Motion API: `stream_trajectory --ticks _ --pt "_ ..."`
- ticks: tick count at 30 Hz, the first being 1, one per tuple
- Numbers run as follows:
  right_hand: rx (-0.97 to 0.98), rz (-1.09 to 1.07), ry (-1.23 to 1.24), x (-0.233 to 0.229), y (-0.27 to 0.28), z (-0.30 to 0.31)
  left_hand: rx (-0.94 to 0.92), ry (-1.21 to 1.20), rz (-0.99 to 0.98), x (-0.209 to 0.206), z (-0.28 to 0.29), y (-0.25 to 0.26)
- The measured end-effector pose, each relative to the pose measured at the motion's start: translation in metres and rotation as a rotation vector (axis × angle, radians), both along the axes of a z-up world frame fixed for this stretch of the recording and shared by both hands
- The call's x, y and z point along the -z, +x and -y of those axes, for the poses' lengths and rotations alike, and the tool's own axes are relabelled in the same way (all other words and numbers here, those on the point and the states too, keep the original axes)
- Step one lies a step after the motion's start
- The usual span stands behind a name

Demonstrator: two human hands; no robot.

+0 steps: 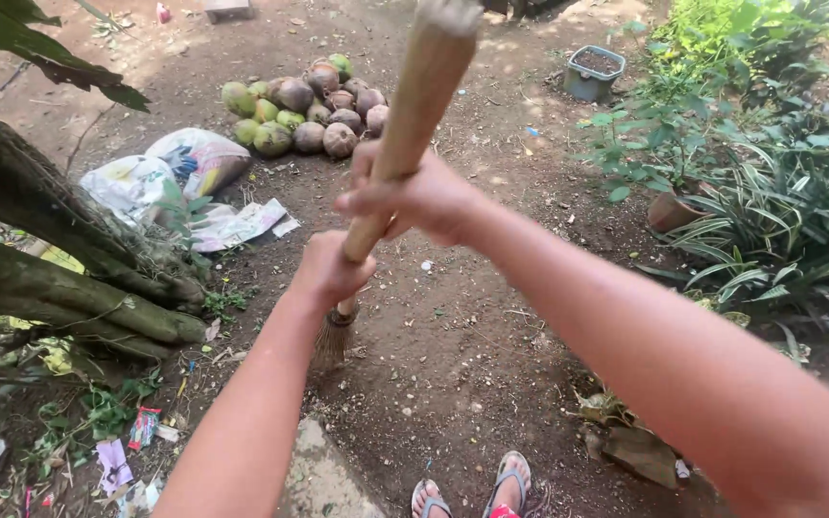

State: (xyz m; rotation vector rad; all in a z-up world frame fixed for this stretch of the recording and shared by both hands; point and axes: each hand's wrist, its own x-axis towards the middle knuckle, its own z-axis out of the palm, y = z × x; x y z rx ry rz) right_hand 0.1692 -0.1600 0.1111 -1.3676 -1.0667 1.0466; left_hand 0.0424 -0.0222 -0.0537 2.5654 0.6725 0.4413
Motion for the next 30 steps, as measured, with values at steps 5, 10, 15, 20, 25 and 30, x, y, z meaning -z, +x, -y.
stream_trajectory --ticks 5,10,15,20,25,30 --pt "0.018 0.090 0.000 -0.041 0.034 0.004 -0.023 -0.137 0.116 -0.036 0.022 0.051" --pt "0.020 0.214 -0.073 0.006 0.050 -0.004 0.009 -0.375 0.165 0.015 0.039 0.087" --pt "0.012 0.015 0.045 0.066 0.106 0.001 0.094 -0.263 0.220 0.046 0.029 0.115" --pt "0.121 -0.010 0.012 0.033 0.168 0.029 0.030 -0.146 0.065 0.022 0.033 0.182" --pt "0.169 0.155 0.011 -0.005 0.213 0.049 0.046 -0.078 0.124 0.005 0.059 0.257" --pt "0.138 0.456 0.058 0.029 0.240 0.057 0.168 -0.295 0.303 0.040 0.083 0.305"
